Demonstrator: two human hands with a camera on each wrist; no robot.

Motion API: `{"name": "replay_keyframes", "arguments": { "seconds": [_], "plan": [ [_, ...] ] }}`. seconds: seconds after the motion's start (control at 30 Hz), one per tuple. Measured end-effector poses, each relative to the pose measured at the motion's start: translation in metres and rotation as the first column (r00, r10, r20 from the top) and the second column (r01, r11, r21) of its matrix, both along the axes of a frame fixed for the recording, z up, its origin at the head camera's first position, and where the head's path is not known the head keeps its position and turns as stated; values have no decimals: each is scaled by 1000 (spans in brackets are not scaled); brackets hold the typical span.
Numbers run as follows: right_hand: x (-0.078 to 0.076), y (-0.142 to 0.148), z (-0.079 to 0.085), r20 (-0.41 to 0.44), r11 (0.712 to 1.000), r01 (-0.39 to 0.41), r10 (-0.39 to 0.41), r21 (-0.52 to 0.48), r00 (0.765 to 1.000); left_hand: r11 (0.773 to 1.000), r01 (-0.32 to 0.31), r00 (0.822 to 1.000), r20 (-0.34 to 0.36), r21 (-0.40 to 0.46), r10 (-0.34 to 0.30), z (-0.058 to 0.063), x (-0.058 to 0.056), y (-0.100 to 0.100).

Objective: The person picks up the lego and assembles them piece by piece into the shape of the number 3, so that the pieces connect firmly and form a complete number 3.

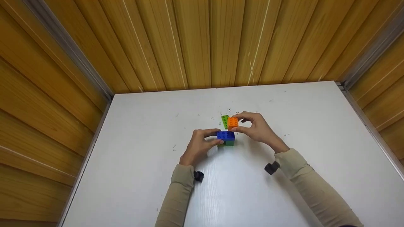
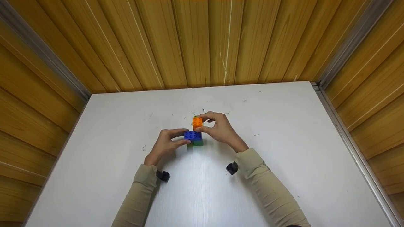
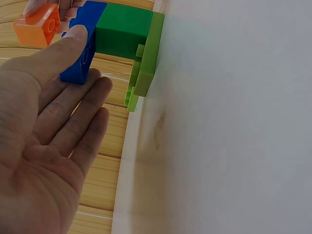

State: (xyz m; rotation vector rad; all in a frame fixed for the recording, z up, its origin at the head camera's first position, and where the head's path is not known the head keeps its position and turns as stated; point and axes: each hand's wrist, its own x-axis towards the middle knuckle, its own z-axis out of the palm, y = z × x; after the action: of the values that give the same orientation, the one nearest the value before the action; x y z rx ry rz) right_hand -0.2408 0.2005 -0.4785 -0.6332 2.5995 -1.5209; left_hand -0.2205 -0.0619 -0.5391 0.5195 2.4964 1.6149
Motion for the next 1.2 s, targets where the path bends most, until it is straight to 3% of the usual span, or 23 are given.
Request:
{"name": "replay_keyframes", "arguments": {
  "seconds": [0.57, 1.2],
  "plan": [
    [2, 2, -15, 34, 998, -19, 16, 68, 999, 1000, -8, 1000, -3, 1, 8, -1, 1, 1],
    [4, -2, -21, 42, 999, -42, 41, 25, 998, 1000, -1, 999, -35, 0, 1, -2, -1, 0]
  ]
}}
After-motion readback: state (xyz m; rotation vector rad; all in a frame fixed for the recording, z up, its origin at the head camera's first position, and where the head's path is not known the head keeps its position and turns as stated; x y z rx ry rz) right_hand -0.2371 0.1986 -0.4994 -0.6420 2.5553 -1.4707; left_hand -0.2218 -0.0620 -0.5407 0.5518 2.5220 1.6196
